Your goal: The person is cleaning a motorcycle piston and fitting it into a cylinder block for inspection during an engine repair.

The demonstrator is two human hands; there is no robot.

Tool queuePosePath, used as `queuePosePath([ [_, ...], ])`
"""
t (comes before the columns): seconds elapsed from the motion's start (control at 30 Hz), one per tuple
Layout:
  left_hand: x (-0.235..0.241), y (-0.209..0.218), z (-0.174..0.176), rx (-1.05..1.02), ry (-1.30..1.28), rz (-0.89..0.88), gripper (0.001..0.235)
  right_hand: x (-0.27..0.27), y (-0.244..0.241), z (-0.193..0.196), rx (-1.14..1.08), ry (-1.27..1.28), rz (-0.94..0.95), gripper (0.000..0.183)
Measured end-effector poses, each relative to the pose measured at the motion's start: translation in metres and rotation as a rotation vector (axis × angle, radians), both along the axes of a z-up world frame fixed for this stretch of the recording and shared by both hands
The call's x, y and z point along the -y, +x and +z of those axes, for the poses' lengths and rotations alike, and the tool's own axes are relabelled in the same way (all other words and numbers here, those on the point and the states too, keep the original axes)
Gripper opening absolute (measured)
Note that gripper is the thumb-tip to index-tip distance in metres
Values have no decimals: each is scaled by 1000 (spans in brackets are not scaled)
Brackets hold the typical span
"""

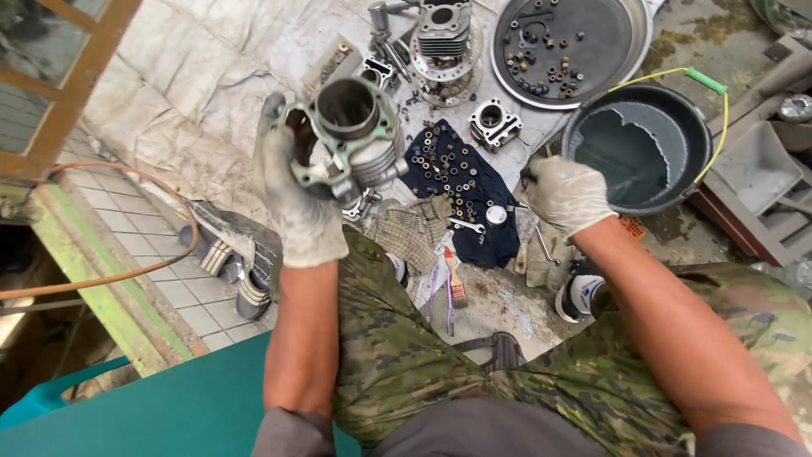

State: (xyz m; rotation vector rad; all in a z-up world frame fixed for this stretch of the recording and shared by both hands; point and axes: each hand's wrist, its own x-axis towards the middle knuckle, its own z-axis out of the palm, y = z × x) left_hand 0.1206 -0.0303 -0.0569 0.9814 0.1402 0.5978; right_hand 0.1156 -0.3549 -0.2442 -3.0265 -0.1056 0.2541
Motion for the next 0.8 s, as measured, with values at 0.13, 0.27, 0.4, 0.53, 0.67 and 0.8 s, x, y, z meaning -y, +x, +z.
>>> queuePosePath([
  [0.13, 18, 16, -14, -36, -32, 33, 47, -8, -16, -40, -352, 57, -85, 30],
  [0.27, 10, 16, -35, -190, -19, 114, 50, -18, -46, -73, -703, 32, -111, 37],
  [0.4, 12, 13, -25, -259, 147, 176, 45, -12, -63, -124, -896, 80, -149, 38],
  [0.53, 9, 17, -13, -277, 102, 201, 52, -24, -84, -222, -888, 39, -96, 45],
  [0.67, 5, 19, -8, -300, 127, 235, 49, -37, -88, -263, -882, 0, -44, 55],
  [0.8, -1, 20, -14, -325, 169, 257, 48, -37, -103, -309, -890, 9, -37, 47],
])
